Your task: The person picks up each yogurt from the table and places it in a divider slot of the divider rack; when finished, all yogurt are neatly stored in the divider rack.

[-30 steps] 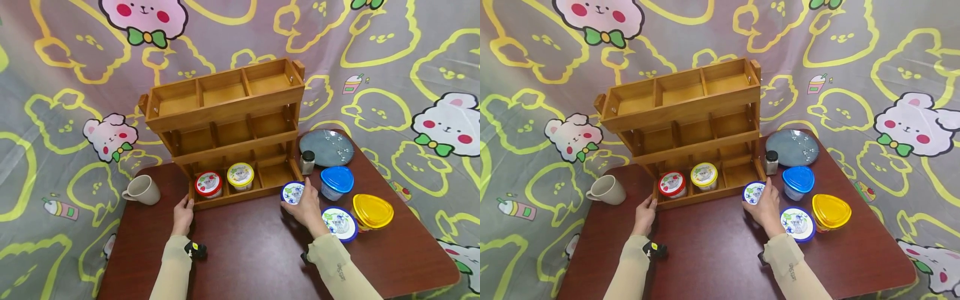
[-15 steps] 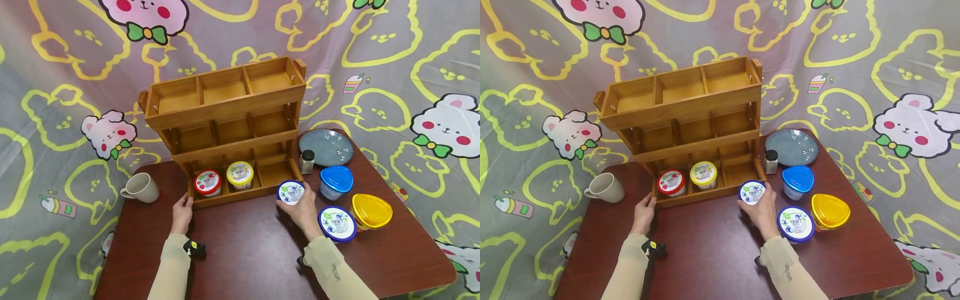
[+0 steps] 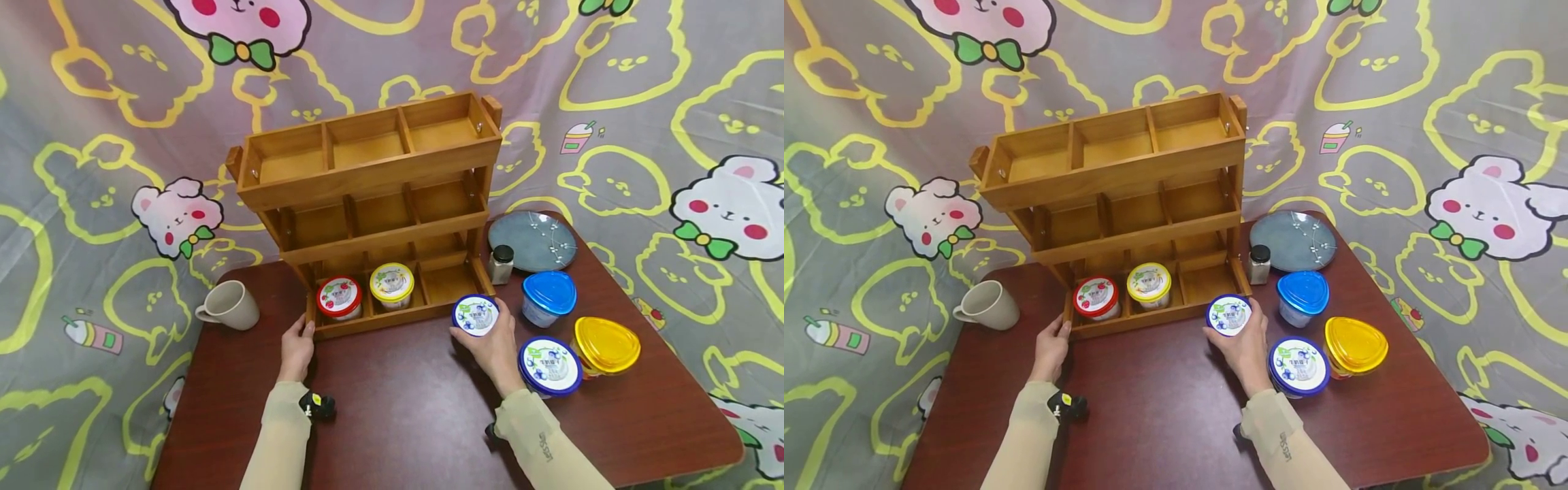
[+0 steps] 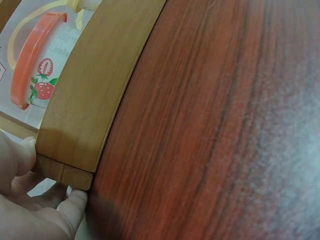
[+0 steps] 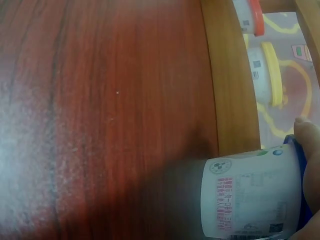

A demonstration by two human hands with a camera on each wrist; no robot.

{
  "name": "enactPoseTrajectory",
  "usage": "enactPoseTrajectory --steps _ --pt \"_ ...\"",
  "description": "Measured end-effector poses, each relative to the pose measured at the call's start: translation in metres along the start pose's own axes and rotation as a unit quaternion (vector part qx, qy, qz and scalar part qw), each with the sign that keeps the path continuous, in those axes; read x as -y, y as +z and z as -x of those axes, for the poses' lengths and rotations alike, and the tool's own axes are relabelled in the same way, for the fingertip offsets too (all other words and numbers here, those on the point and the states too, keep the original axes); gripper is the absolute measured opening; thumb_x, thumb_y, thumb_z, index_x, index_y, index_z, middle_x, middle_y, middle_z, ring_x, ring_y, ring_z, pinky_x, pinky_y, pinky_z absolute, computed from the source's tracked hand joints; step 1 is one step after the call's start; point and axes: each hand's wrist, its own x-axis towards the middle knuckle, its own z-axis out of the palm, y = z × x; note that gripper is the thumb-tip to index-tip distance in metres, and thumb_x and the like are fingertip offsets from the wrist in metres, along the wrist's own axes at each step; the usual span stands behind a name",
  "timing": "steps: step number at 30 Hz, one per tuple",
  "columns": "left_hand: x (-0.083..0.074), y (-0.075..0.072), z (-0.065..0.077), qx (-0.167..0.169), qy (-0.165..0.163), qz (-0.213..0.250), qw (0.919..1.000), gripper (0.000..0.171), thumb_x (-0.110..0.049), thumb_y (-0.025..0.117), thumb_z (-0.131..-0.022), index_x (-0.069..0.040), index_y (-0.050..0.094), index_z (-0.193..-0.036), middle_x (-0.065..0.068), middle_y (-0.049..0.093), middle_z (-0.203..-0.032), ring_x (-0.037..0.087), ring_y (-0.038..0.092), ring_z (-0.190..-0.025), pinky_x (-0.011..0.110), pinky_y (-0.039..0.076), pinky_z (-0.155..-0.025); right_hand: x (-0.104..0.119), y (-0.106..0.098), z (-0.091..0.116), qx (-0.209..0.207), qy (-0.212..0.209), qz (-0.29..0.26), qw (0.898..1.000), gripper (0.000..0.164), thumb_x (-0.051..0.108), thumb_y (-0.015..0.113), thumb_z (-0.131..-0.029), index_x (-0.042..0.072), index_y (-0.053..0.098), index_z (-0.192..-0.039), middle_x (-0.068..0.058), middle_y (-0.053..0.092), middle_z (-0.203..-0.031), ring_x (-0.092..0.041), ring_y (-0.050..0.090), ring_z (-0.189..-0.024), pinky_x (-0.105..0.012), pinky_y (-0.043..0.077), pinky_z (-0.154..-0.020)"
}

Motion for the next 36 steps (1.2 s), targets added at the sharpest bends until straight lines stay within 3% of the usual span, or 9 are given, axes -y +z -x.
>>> enactPoseTrajectory --steps 14,22,26,36 --pt "0.000 -0.004 -0.004 -0.003 0.000 0.004 1.0000 0.049 -0.013 0.047 -0.105 0.004 0.037 -0.150 0.024 0.037 -0.153 0.035 0.031 -0.141 0.047 0.025 -0.116 0.009 0.000 0.002 0.000 -0.008 0.006 1.000 0.114 0.048 0.089 -0.068 0.005 0.023 -0.151 -0.025 0.038 -0.137 -0.040 0.044 -0.122 -0.059 0.037 -0.106" --pt "-0.002 -0.006 -0.006 -0.004 0.002 0.008 1.0000 0.048 -0.011 0.048 -0.105 0.005 0.038 -0.149 0.024 0.038 -0.152 0.035 0.033 -0.140 0.046 0.026 -0.116 0.044 -0.011 0.003 -0.038 -0.060 -0.010 0.997 0.110 0.043 0.090 -0.068 0.004 0.027 -0.150 -0.024 0.041 -0.136 -0.038 0.045 -0.120 -0.057 0.039 -0.105" --pt "-0.002 -0.007 -0.005 -0.005 0.003 0.007 1.0000 0.048 -0.012 0.049 -0.105 0.004 0.038 -0.149 0.023 0.038 -0.152 0.035 0.033 -0.140 0.046 0.026 -0.116 0.063 -0.016 -0.009 -0.052 -0.078 -0.020 0.995 0.111 0.041 0.091 -0.068 0.004 0.026 -0.150 -0.025 0.041 -0.137 -0.039 0.044 -0.122 -0.056 0.038 -0.105" --pt "0.000 -0.004 -0.003 0.000 -0.003 -0.003 1.0000 0.048 -0.013 0.049 -0.105 0.003 0.039 -0.149 0.023 0.039 -0.151 0.036 0.035 -0.140 0.048 0.027 -0.115 0.084 -0.003 -0.054 -0.030 -0.052 -0.023 0.998 0.111 0.048 0.085 -0.073 0.005 0.021 -0.153 -0.024 0.036 -0.143 -0.039 0.041 -0.128 -0.058 0.035 -0.107"
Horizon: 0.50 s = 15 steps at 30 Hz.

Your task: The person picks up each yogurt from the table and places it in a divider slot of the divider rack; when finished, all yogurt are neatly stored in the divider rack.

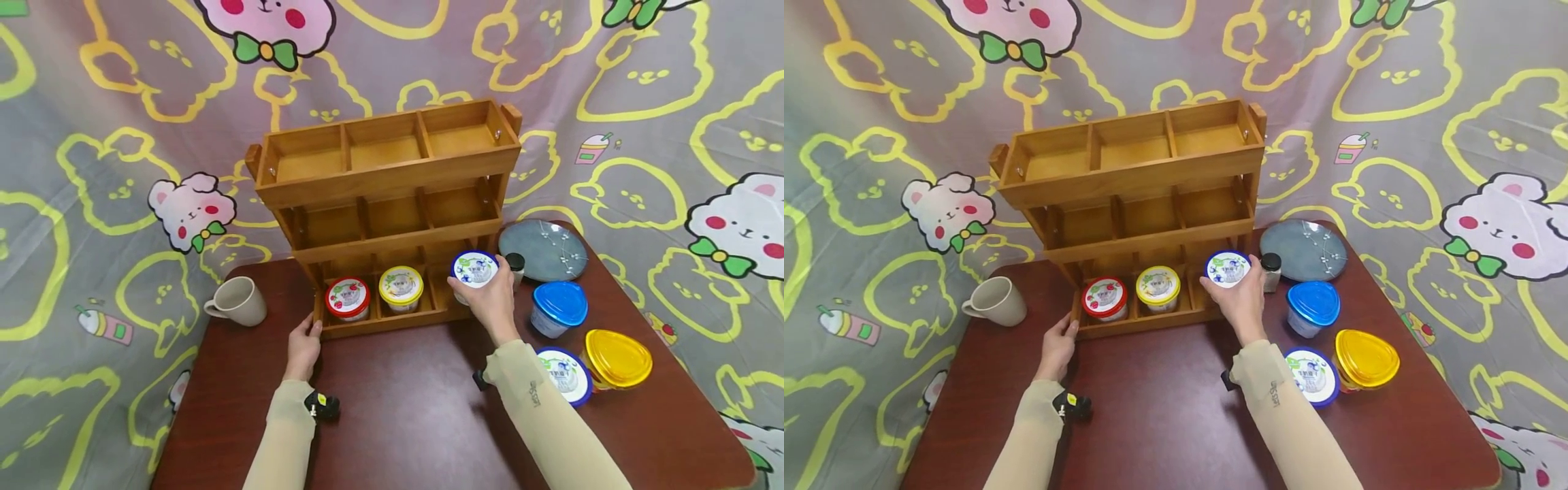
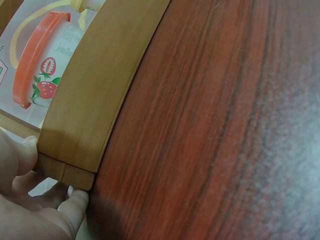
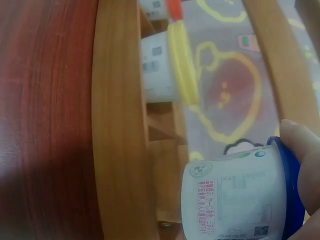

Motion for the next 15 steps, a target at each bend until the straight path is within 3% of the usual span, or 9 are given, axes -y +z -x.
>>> enactPoseTrajectory --steps 15 --pt "0.001 0.000 -0.001 -0.003 -0.002 0.004 1.0000 0.048 -0.014 0.050 -0.105 0.002 0.040 -0.149 0.022 0.041 -0.150 0.035 0.036 -0.139 0.047 0.028 -0.115 -0.014 0.047 -0.032 0.036 0.020 0.024 0.999 0.112 0.047 0.086 -0.071 0.003 0.022 -0.152 -0.026 0.037 -0.139 -0.041 0.042 -0.127 -0.056 0.037 -0.105"
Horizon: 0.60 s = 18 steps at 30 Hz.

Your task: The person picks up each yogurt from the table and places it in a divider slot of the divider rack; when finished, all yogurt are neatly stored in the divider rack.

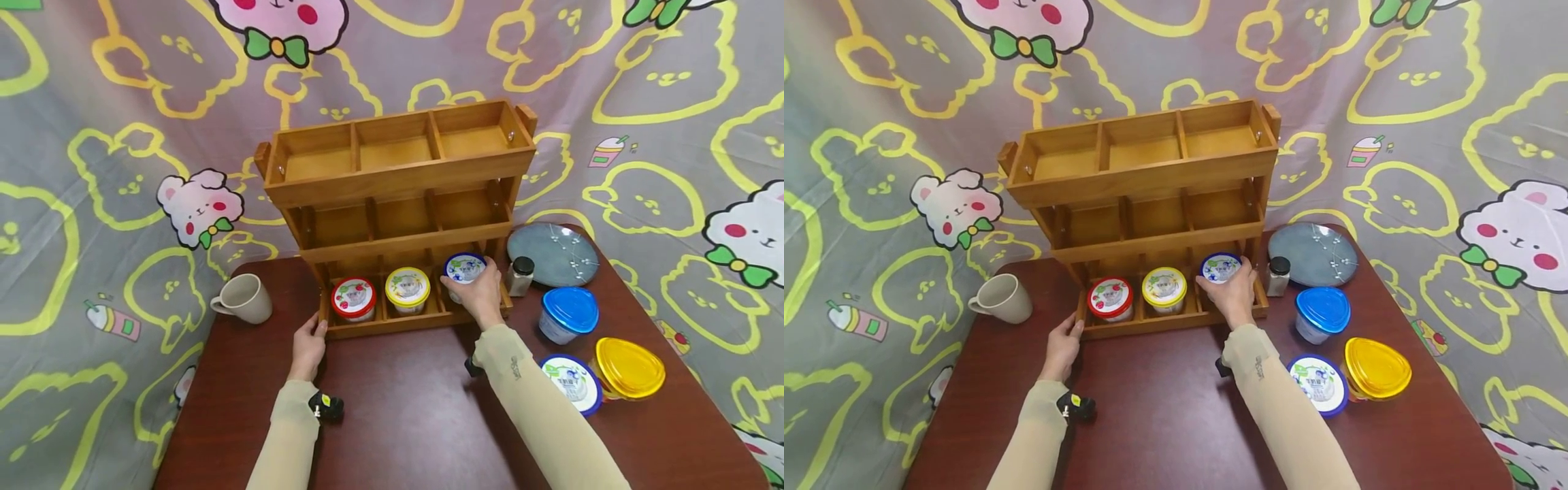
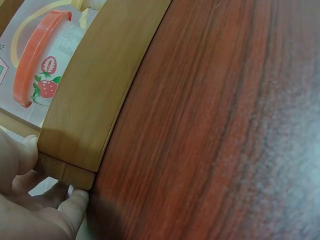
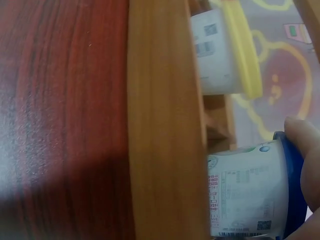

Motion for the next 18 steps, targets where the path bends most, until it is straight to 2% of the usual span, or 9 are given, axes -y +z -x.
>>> enactPoseTrajectory --steps 11,18 --pt "0.000 0.001 -0.002 0.002 -0.006 -0.010 0.9999 0.048 -0.016 0.049 -0.105 0.000 0.040 -0.150 0.021 0.041 -0.151 0.034 0.036 -0.139 0.047 0.027 -0.115 -0.015 0.005 -0.003 0.032 0.019 0.002 0.999 0.111 0.045 0.085 -0.074 0.004 0.019 -0.152 -0.027 0.032 -0.143 -0.042 0.039 -0.129 -0.057 0.035 -0.107" --pt "0.000 0.001 -0.001 0.008 -0.007 -0.011 0.9999 0.048 -0.017 0.047 -0.106 -0.001 0.039 -0.151 0.020 0.039 -0.153 0.033 0.032 -0.141 0.047 0.026 -0.116 -0.021 0.008 -0.003 0.032 0.023 -0.009 0.999 0.111 0.045 0.087 -0.072 0.007 0.019 -0.152 -0.028 0.031 -0.142 -0.043 0.039 -0.129 -0.058 0.036 -0.106"
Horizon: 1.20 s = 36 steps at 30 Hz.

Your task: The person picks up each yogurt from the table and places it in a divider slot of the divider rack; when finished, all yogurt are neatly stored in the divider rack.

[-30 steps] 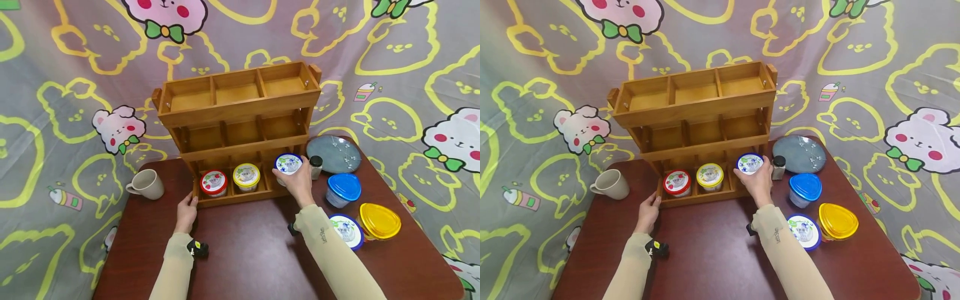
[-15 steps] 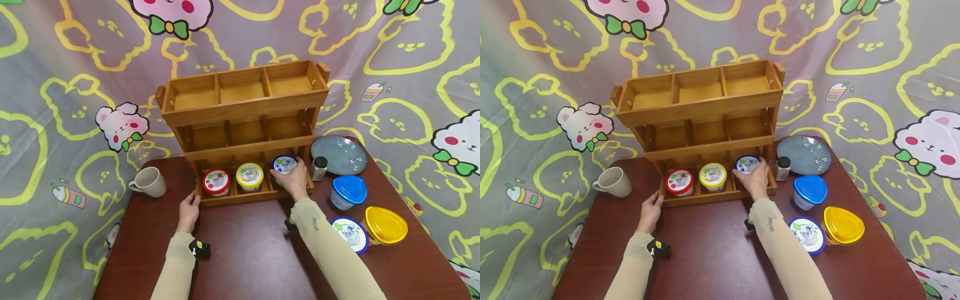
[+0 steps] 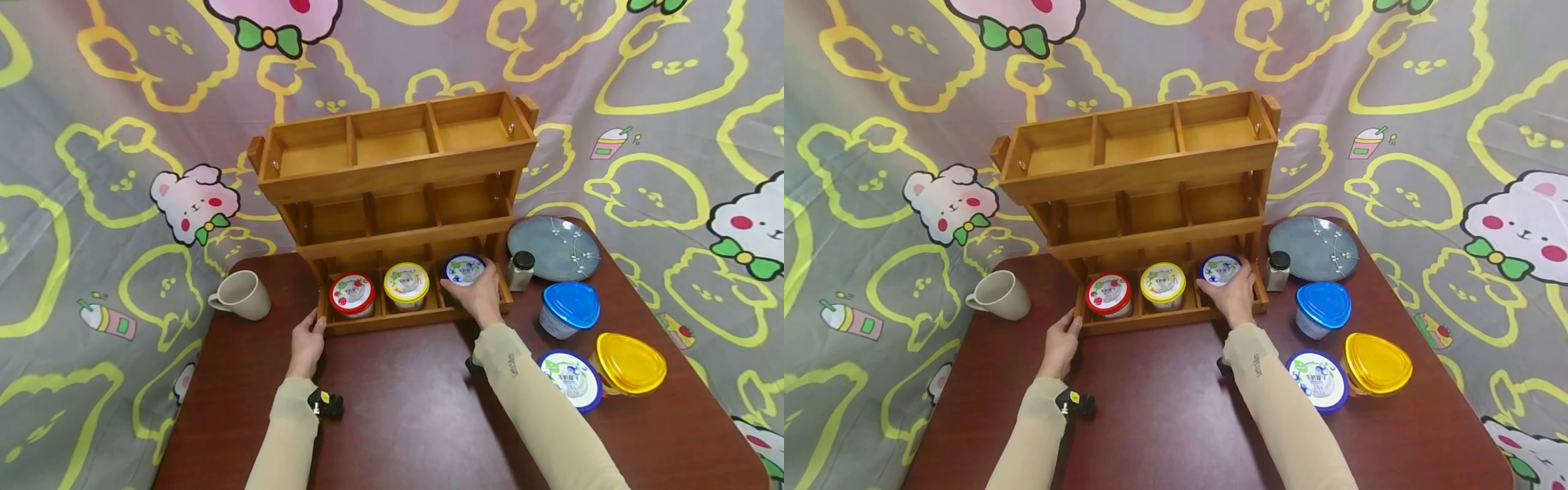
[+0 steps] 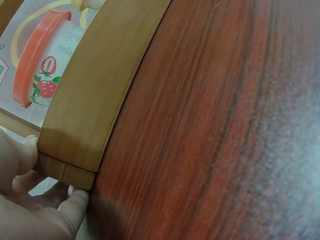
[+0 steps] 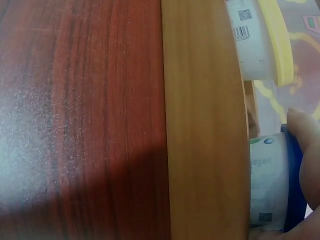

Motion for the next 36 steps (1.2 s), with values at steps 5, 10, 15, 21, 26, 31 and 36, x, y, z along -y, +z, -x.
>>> enactPoseTrajectory --steps 5,10,15,21,26,31,36 --pt "0.000 0.000 0.000 0.000 0.007 0.005 1.0000 0.048 -0.015 0.047 -0.106 0.000 0.038 -0.150 0.020 0.039 -0.152 0.033 0.033 -0.141 0.047 0.026 -0.116 -0.001 0.001 0.000 -0.005 -0.002 0.003 1.000 0.112 0.046 0.088 -0.071 0.008 0.020 -0.152 -0.027 0.032 -0.143 -0.044 0.038 -0.130 -0.060 0.035 -0.106" --pt "0.002 0.000 -0.001 -0.002 0.013 0.009 0.9999 0.048 -0.014 0.049 -0.105 0.001 0.040 -0.149 0.021 0.040 -0.151 0.034 0.034 -0.140 0.047 0.026 -0.116 -0.002 0.002 0.001 -0.007 -0.006 0.006 1.000 0.113 0.046 0.087 -0.071 0.009 0.019 -0.153 -0.027 0.032 -0.144 -0.044 0.038 -0.130 -0.061 0.035 -0.105" --pt "0.003 0.000 -0.001 -0.002 0.008 0.011 0.9999 0.048 -0.014 0.049 -0.105 0.000 0.040 -0.150 0.021 0.040 -0.151 0.034 0.035 -0.140 0.047 0.027 -0.115 -0.003 0.002 0.002 -0.002 -0.004 0.005 1.000 0.113 0.046 0.087 -0.071 0.010 0.019 -0.153 -0.027 0.032 -0.143 -0.044 0.038 -0.130 -0.059 0.035 -0.106" --pt "0.003 -0.001 0.000 -0.003 0.012 0.015 0.9998 0.047 -0.014 0.049 -0.105 0.001 0.040 -0.149 0.021 0.041 -0.151 0.034 0.036 -0.139 0.048 0.027 -0.115 -0.003 0.000 0.002 0.005 0.001 0.006 1.000 0.119 0.051 0.087 -0.069 0.010 0.015 -0.154 -0.028 0.029 -0.145 -0.044 0.036 -0.133 -0.060 0.032 -0.108" --pt "0.004 0.002 0.002 -0.003 0.015 0.013 0.9998 0.047 -0.013 0.049 -0.105 0.003 0.041 -0.148 0.023 0.042 -0.150 0.035 0.037 -0.138 0.048 0.028 -0.115 -0.002 -0.012 0.008 0.017 -0.006 0.003 1.000 0.126 0.055 0.086 -0.070 0.014 0.006 -0.158 -0.029 0.023 -0.150 -0.043 0.032 -0.136 -0.059 0.031 -0.110" --pt "0.003 0.002 0.003 -0.003 0.020 0.019 0.9996 0.047 -0.011 0.049 -0.105 0.005 0.041 -0.148 0.025 0.041 -0.149 0.036 0.037 -0.138 0.048 0.028 -0.115 0.019 -0.043 0.019 0.020 -0.037 0.015 0.999 0.123 0.056 0.082 -0.074 0.013 0.004 -0.159 -0.030 0.018 -0.154 -0.047 0.029 -0.138 -0.065 0.028 -0.109" --pt "0.001 0.000 0.002 -0.002 0.013 0.024 0.9996 0.048 -0.011 0.049 -0.104 0.004 0.039 -0.149 0.024 0.040 -0.150 0.036 0.035 -0.139 0.047 0.026 -0.116 0.040 -0.098 0.038 0.022 -0.071 0.046 0.996 0.117 0.057 0.078 -0.078 0.012 0.007 -0.159 -0.029 0.022 -0.154 -0.047 0.030 -0.138 -0.065 0.028 -0.109"
